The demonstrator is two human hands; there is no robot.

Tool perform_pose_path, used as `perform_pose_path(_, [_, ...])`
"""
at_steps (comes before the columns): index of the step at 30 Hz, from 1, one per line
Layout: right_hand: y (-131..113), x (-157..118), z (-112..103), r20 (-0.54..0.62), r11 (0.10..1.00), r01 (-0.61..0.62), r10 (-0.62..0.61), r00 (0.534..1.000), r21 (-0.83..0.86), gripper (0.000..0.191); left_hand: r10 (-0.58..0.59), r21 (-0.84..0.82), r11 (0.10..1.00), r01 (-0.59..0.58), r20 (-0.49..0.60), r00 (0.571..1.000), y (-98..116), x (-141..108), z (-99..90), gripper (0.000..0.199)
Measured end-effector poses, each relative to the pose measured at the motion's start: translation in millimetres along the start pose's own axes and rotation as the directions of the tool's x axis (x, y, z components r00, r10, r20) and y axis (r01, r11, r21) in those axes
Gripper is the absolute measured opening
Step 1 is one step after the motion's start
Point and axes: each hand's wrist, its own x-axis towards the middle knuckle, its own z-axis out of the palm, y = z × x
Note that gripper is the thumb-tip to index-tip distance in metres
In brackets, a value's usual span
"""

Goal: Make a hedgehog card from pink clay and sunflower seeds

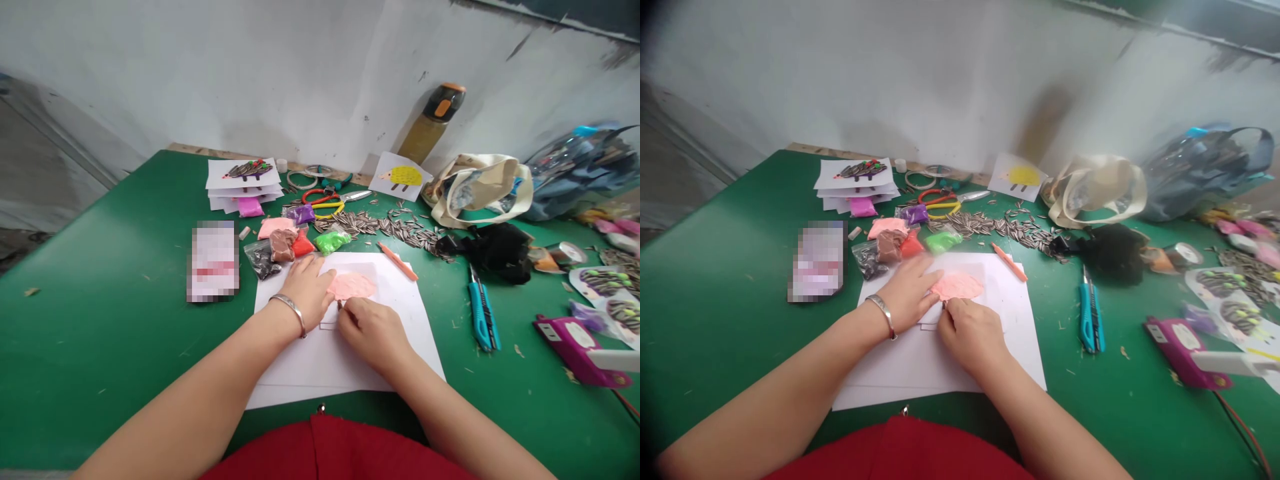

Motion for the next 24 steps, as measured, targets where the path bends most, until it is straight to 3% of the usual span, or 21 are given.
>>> perform_pose_path(12, [-0.5, 2.4, 0.0, 0.02, 1.0, -0.016, 0.016, 1.0, -0.006, 0.023, 0.014, -0.04, 0.999, -0.016, -0.056, 0.998, -1.2, -0.4, 2.9, 0.039])
perform_pose_path(24, [-0.7, 3.2, -0.5, 0.027, 0.999, -0.045, 0.045, 0.999, 0.003, 0.024, 0.01, -0.003, 1.0, -0.01, -0.029, 1.0, -1.1, 0.2, 0.8, 0.041])
